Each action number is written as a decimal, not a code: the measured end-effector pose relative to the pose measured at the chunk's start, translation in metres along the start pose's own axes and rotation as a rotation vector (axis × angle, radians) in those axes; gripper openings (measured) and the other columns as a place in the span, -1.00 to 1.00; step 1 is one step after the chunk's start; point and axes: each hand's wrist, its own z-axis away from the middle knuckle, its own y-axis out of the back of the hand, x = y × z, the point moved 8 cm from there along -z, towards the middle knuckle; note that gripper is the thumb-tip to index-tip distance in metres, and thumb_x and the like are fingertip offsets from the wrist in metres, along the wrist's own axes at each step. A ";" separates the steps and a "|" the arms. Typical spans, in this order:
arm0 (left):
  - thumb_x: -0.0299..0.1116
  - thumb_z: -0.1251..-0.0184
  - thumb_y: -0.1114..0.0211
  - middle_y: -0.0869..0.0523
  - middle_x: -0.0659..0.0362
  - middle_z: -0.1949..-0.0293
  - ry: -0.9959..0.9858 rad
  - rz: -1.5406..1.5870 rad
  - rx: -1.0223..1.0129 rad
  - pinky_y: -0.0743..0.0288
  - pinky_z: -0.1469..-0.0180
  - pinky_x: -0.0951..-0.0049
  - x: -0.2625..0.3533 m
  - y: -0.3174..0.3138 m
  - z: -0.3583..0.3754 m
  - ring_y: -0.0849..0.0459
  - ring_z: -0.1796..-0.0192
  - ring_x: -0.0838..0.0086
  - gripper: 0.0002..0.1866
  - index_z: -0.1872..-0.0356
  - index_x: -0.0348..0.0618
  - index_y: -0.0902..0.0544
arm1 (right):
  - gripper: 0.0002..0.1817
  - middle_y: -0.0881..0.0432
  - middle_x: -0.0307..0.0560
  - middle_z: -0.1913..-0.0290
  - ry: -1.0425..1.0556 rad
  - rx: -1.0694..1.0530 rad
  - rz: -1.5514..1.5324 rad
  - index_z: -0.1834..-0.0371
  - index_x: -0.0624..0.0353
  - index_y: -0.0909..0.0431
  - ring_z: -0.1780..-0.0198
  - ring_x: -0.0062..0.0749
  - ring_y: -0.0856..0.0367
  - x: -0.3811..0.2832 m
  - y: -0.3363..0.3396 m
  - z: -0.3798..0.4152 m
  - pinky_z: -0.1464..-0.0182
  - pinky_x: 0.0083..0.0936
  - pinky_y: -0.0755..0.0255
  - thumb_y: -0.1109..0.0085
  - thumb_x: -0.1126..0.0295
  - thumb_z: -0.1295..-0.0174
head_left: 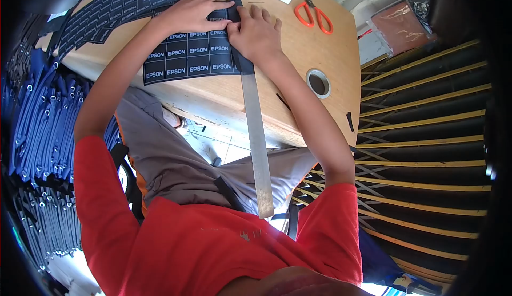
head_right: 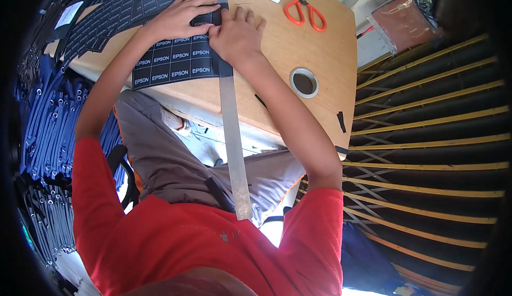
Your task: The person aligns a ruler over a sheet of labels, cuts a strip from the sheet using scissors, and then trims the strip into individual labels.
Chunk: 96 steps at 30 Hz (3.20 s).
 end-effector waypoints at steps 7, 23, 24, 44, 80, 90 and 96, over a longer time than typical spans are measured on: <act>-0.06 -0.34 -0.24 -0.41 0.07 -0.39 -0.004 -0.026 0.032 -0.17 -0.43 0.13 0.001 -0.001 0.000 -0.35 -0.43 0.23 -0.39 -0.34 -0.15 -0.48 | -0.44 -0.28 0.21 -0.44 0.015 0.034 0.025 -0.34 0.21 -0.37 -0.52 0.13 -0.12 -0.008 0.005 0.004 -0.47 0.27 0.11 0.12 0.11 -0.37; 0.05 -0.31 -0.25 -0.33 0.05 -0.43 0.032 0.037 0.000 -0.06 -0.49 0.13 0.001 -0.006 0.000 -0.29 -0.47 0.24 -0.31 -0.36 -0.16 -0.44 | -0.57 -0.47 0.18 -0.15 0.034 0.090 -0.089 -0.16 0.25 -0.44 -0.33 0.08 -0.35 -0.008 0.010 0.010 -0.35 0.18 -0.10 -0.02 0.22 -0.31; 0.06 -0.32 -0.24 -0.33 0.06 -0.43 0.047 0.058 -0.012 -0.04 -0.50 0.14 0.000 -0.005 0.000 -0.28 -0.48 0.24 -0.31 -0.36 -0.15 -0.43 | -0.57 -0.47 0.18 -0.15 0.032 0.103 -0.084 -0.16 0.25 -0.44 -0.33 0.08 -0.35 -0.006 0.013 0.011 -0.35 0.18 -0.10 -0.02 0.22 -0.31; -0.26 -0.57 0.05 -0.39 0.11 -0.41 0.057 0.102 0.020 -0.06 -0.49 0.17 -0.010 -0.016 -0.004 -0.31 -0.45 0.26 -0.57 -0.35 -0.13 -0.46 | -0.87 -0.57 0.15 0.29 0.216 0.171 -0.164 0.22 0.28 -0.56 0.22 0.06 -0.63 -0.041 0.067 0.116 0.12 -0.19 -0.54 -0.19 0.47 -0.21; -0.36 -0.49 -0.01 -0.54 0.00 -0.30 0.001 0.173 0.129 -0.29 -0.43 0.27 -0.011 -0.006 -0.007 -0.49 -0.34 0.14 -0.62 -0.20 -0.31 -0.56 | -0.77 -0.60 0.42 -0.02 0.346 0.108 -0.254 0.14 0.25 -0.69 -0.03 0.21 -0.62 -0.032 0.069 0.126 -0.16 -0.11 -0.45 -0.25 0.35 -0.23; 0.17 -0.34 -0.21 -0.57 -0.04 -0.27 0.116 0.061 0.065 -0.33 -0.41 0.24 0.004 0.010 -0.006 -0.51 -0.32 0.11 -0.29 -0.21 -0.31 -0.57 | -0.74 -0.54 0.40 -0.13 0.335 0.117 -0.269 0.09 0.25 -0.69 -0.19 0.13 -0.54 -0.028 0.070 0.131 -0.23 -0.11 -0.40 -0.22 0.32 -0.27; 0.50 -0.15 -0.12 -0.24 0.01 -0.51 0.254 -0.055 -0.198 -0.01 -0.45 -0.30 0.006 -0.001 -0.006 -0.17 -0.54 0.12 0.06 -0.43 -0.24 -0.33 | -0.74 -0.49 0.34 -0.23 0.386 0.115 -0.245 0.08 0.24 -0.70 -0.29 0.06 -0.48 -0.027 0.074 0.130 -0.28 -0.10 -0.36 -0.20 0.32 -0.28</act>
